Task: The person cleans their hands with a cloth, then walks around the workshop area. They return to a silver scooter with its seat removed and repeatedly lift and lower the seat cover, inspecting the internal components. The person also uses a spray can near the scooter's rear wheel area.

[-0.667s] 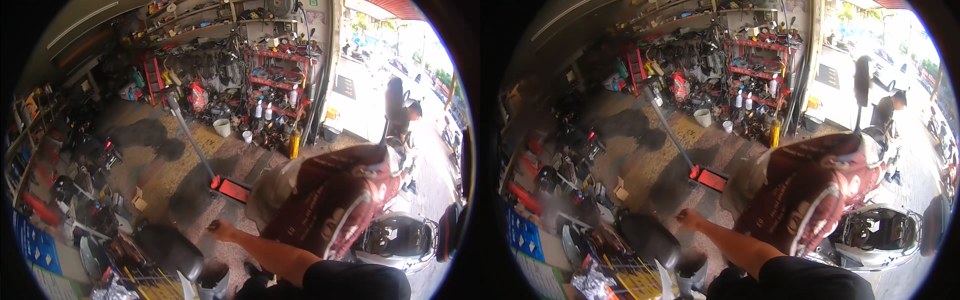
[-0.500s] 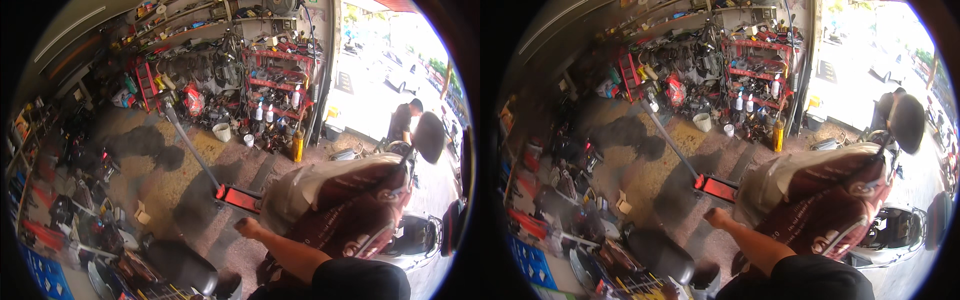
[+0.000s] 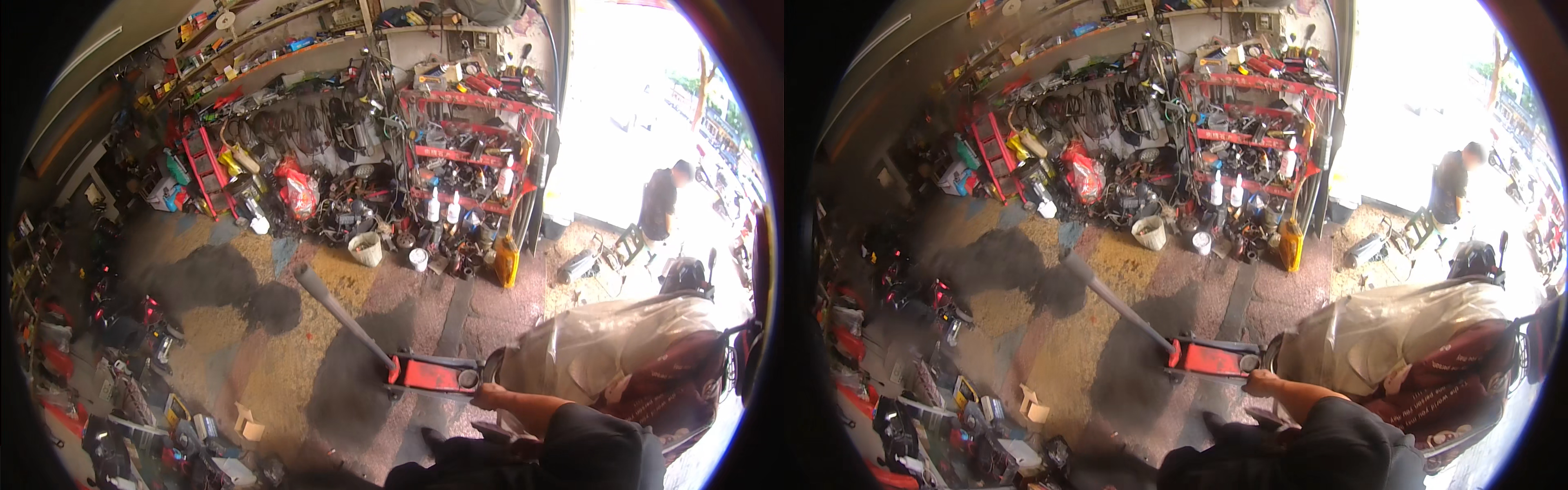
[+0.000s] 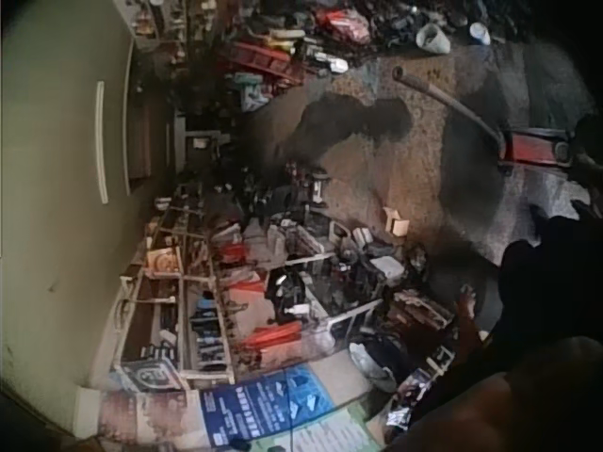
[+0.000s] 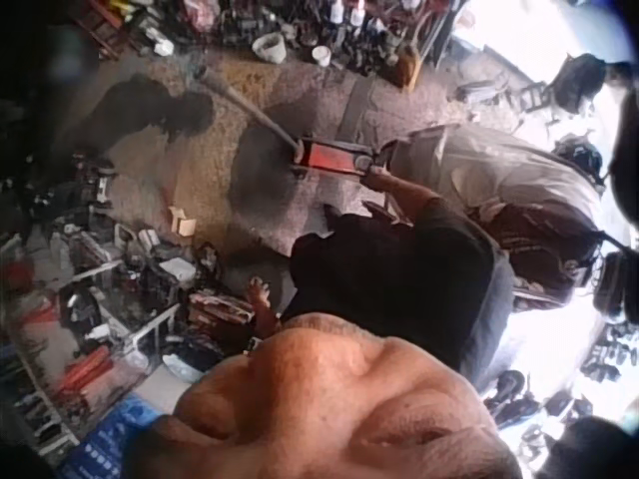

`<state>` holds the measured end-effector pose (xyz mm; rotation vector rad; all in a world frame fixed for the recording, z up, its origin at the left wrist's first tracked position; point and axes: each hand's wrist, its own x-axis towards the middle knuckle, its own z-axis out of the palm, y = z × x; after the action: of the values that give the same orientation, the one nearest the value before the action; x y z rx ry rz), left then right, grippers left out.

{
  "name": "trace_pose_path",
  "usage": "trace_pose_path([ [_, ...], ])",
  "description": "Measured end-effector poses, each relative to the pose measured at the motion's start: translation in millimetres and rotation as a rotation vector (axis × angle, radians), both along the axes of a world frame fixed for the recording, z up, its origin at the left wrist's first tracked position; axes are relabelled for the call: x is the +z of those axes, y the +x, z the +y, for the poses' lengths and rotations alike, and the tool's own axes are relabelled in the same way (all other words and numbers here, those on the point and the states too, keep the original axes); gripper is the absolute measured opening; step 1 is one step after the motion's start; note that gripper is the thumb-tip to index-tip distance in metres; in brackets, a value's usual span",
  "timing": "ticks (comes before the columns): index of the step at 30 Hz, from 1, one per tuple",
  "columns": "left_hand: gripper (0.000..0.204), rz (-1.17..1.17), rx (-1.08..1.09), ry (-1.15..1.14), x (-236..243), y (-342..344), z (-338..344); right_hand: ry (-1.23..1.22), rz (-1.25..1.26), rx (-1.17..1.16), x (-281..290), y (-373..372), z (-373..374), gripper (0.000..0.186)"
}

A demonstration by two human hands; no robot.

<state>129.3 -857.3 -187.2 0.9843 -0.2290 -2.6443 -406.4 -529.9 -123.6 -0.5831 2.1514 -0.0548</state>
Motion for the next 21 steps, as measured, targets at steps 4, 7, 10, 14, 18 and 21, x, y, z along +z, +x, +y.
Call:
trace_pose_path([
  [4,0.046,-1.04,-0.264,-0.906,33,-131,-133,-0.216,0.228,0.488,-16,-8,-115,0.04],
  [7,0.049,-0.995,-0.283,-1.053,55,-208,-235,-0.342,0.034,0.227,-4,-3,-215,0.044],
  [10,0.053,-0.95,-0.306,-1.184,63,-256,-340,-0.454,-0.068,0.177,10,6,-324,0.041],
  [14,0.058,-0.934,-0.349,-1.286,52,-280,-465,-0.774,-0.244,0.188,16,20,-466,0.037],
  [18,0.063,-0.775,-0.534,-1.468,53,-304,-543,-0.803,-0.127,0.237,50,-2,-579,0.028],
  [21,0.007,-0.666,-0.191,-1.422,93,-386,-578,-0.762,0.065,0.337,79,-63,-654,0.034],
])
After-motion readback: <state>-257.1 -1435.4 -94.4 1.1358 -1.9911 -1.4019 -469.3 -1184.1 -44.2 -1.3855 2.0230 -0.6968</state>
